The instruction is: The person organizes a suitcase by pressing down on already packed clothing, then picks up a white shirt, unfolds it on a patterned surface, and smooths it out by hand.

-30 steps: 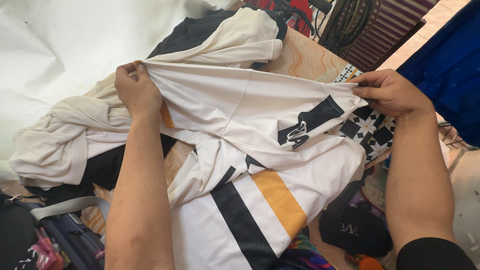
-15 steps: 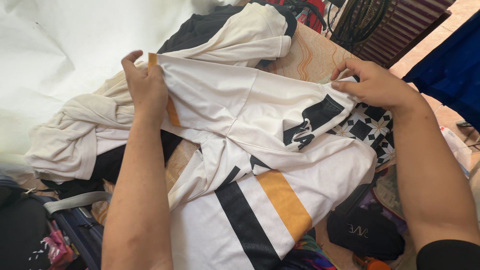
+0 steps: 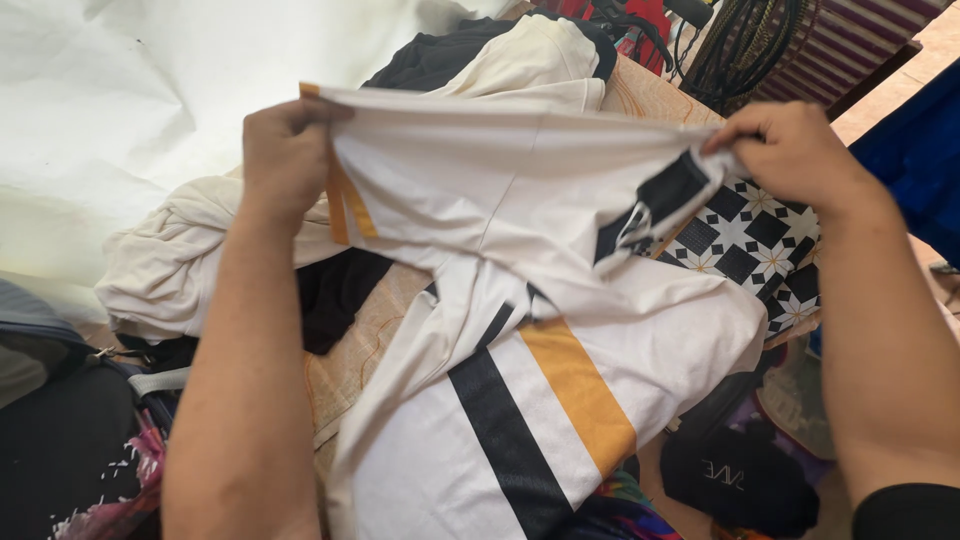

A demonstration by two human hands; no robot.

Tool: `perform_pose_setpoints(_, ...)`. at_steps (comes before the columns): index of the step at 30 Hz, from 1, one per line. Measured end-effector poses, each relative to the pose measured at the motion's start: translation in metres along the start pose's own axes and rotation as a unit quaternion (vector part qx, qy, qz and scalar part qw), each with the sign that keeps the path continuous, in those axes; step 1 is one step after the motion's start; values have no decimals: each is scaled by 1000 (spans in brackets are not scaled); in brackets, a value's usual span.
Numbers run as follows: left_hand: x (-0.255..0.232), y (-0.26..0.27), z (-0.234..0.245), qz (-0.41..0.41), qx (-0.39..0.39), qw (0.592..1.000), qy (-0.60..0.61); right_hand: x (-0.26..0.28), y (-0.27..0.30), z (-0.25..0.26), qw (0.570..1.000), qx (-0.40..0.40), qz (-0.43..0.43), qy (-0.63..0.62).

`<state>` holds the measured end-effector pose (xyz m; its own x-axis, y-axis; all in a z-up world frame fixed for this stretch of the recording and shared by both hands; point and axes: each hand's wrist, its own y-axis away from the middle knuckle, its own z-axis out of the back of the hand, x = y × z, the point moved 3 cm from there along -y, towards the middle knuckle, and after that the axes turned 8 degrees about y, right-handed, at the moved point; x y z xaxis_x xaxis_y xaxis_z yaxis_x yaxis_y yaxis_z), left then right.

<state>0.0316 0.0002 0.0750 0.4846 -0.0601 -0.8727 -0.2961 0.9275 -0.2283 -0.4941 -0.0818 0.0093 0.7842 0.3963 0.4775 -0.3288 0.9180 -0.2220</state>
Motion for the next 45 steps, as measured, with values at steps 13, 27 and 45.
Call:
perform_pose_setpoints(13, -66, 108, -73, -57, 173, 923, -338, 137, 50, -46, 935, -22, 241, 259)
perform_pose_setpoints(27, -19, 200, -102, -31, 116, 993, -12, 252, 73, -129, 967, -33, 253, 28)
perform_pose_setpoints(45, -26, 167, 110, -25, 110, 959, -261, 185, 23, -74, 966, -31, -21, -255)
